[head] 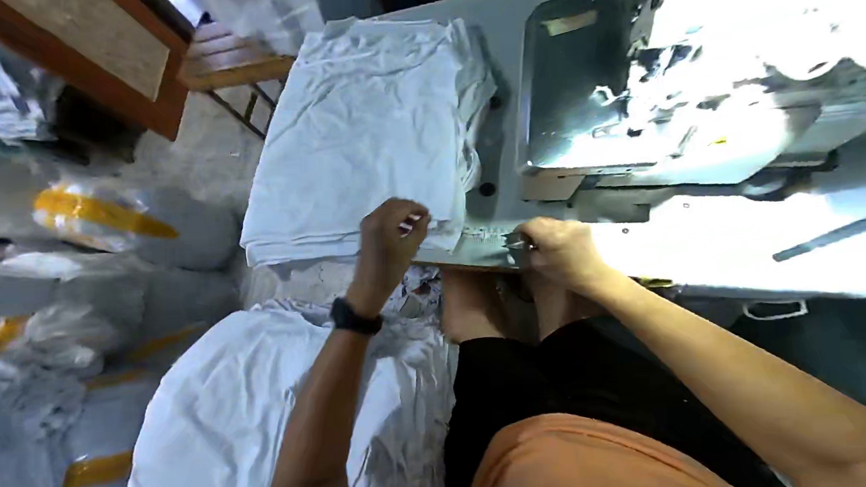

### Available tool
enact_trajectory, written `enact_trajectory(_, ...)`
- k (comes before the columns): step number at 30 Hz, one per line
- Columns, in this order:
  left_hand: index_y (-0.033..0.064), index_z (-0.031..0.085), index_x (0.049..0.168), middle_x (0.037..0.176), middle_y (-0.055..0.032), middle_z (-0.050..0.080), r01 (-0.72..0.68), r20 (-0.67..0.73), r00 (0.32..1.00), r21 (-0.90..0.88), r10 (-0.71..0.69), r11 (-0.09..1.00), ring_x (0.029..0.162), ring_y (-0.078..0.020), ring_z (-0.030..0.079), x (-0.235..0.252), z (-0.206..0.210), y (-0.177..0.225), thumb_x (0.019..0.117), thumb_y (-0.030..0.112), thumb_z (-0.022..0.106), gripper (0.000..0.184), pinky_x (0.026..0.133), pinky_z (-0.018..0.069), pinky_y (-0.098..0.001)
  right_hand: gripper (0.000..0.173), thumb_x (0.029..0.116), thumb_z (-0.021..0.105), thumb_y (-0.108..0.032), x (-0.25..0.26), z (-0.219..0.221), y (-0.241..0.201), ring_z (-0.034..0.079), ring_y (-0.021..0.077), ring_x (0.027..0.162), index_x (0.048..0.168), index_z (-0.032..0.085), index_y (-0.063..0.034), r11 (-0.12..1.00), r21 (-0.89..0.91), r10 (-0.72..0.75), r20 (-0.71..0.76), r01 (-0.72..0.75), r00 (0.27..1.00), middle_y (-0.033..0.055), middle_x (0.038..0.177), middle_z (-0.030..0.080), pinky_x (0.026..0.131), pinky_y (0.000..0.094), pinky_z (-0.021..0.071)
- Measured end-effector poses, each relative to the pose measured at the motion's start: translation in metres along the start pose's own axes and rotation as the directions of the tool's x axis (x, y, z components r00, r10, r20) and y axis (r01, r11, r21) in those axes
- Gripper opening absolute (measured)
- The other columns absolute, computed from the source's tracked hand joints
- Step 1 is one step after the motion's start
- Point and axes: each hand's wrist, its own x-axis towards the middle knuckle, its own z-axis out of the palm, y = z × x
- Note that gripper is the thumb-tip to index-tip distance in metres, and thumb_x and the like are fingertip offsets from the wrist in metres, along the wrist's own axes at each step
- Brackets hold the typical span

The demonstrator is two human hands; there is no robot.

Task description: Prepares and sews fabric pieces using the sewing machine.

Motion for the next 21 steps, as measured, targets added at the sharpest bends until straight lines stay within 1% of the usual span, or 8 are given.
enact_trajectory(3,-0.0100,0.062,0.124,0.122,-0.0281,0.064,0.103,0.074,0.992,0.011,-0.104,0.995,0.112,-0.0404,0.065,0.051,0.045,-0.013,0.0982,0.012,0.066,0.034,0.096,0.0528,-0.0521,0.014,0.0792,0.074,0.002,0.003,0.002,-0.002,0.071,0.0413,0.072,0.093,0.072,0.0031,0.998,-0.032,0.049,-0.041,-0.050,0.998,0.0216,0.085,0.072,0.056,0.0594,0.0526)
enact_trajectory(6,-0.0112,0.063,0.116,0.098,-0.0238,0.069,0.136,0.101,0.986,-0.033,-0.132,0.990,0.090,-0.0343,0.070,0.067,0.059,-0.032,0.0940,0.006,0.069,0.029,0.084,0.0566,-0.0492,0.013,0.0786,0.075,0.002,0.008,0.004,-0.007,0.070,0.0388,0.067,0.092,0.072,0.0012,0.997,-0.035,0.070,-0.040,-0.072,0.997,0.0191,0.081,0.071,0.052,0.0569,0.0509)
enact_trajectory(8,-0.0098,0.062,0.118,0.099,-0.0216,0.069,0.212,0.226,0.956,-0.082,-0.189,0.974,0.088,-0.0299,0.069,0.061,0.031,-0.024,0.0952,0.006,0.068,0.028,0.083,0.0567,-0.0461,0.013,0.0789,0.076,0.001,0.008,0.002,-0.008,0.070,0.0390,0.066,0.091,0.072,0.0021,0.997,-0.026,0.077,-0.031,-0.078,0.997,0.0193,0.080,0.071,0.052,0.0570,0.0509)
enact_trajectory(11,-0.0058,0.062,0.119,0.097,-0.0200,0.068,0.264,0.482,0.846,-0.007,-0.228,0.964,0.085,-0.0287,0.068,0.035,-0.012,-0.016,0.0951,0.005,0.070,0.027,0.080,0.0579,-0.0459,0.009,0.0778,0.073,0.000,0.006,0.008,-0.006,0.069,0.0373,0.061,0.087,0.071,0.0015,0.996,-0.069,0.047,-0.096,-0.053,0.994,0.0180,0.074,0.070,0.047,0.0535,0.0497)
enact_trajectory(14,-0.0071,0.062,0.125,0.104,-0.0219,0.069,0.291,0.619,0.720,0.144,-0.315,0.946,0.096,-0.0319,0.067,0.045,-0.023,-0.025,0.0973,0.008,0.068,0.032,0.090,0.0532,-0.0488,0.005,0.0797,0.070,0.000,0.010,0.015,-0.011,0.068,0.0366,0.059,0.085,0.070,0.0022,0.998,-0.054,0.024,-0.154,-0.033,0.988,0.0178,0.072,0.068,0.045,0.0505,0.0487)
enact_trajectory(16,-0.0083,0.061,0.127,0.117,-0.0260,0.067,0.248,0.511,0.811,0.139,-0.284,0.959,0.107,-0.0381,0.067,0.070,-0.026,-0.026,0.0998,0.013,0.066,0.035,0.096,0.0523,-0.0533,0.006,0.0836,0.068,0.000,0.021,0.016,-0.021,0.069,0.0356,0.063,0.087,0.071,0.0048,0.997,0.060,0.053,-0.167,-0.044,0.985,0.0187,0.077,0.069,0.050,0.0495,0.0516)
enact_trajectory(18,-0.0090,0.062,0.125,0.118,-0.0263,0.067,0.184,0.332,0.919,0.111,-0.211,0.977,0.106,-0.0382,0.067,0.103,-0.021,-0.016,0.1013,0.019,0.064,0.036,0.094,0.0534,-0.0532,0.008,0.0853,0.070,0.000,0.040,0.015,-0.040,0.069,0.0357,0.067,0.089,0.070,0.0075,0.981,0.182,0.091,-0.164,-0.061,0.982,0.0209,0.083,0.068,0.054,0.0498,0.0543)
enact_trajectory(21,-0.0096,0.059,0.128,0.124,-0.0297,0.062,0.058,0.245,0.963,0.222,-0.113,0.973,0.111,-0.0437,0.064,0.157,0.006,-0.008,0.0956,0.023,0.071,0.048,0.094,0.0518,-0.0582,0.015,0.0808,0.077,-0.002,0.076,0.016,-0.062,0.067,0.0355,0.063,0.090,0.070,0.0076,0.982,0.159,0.126,-0.172,-0.099,0.977,0.0237,0.093,0.067,0.050,0.0488,0.0535)
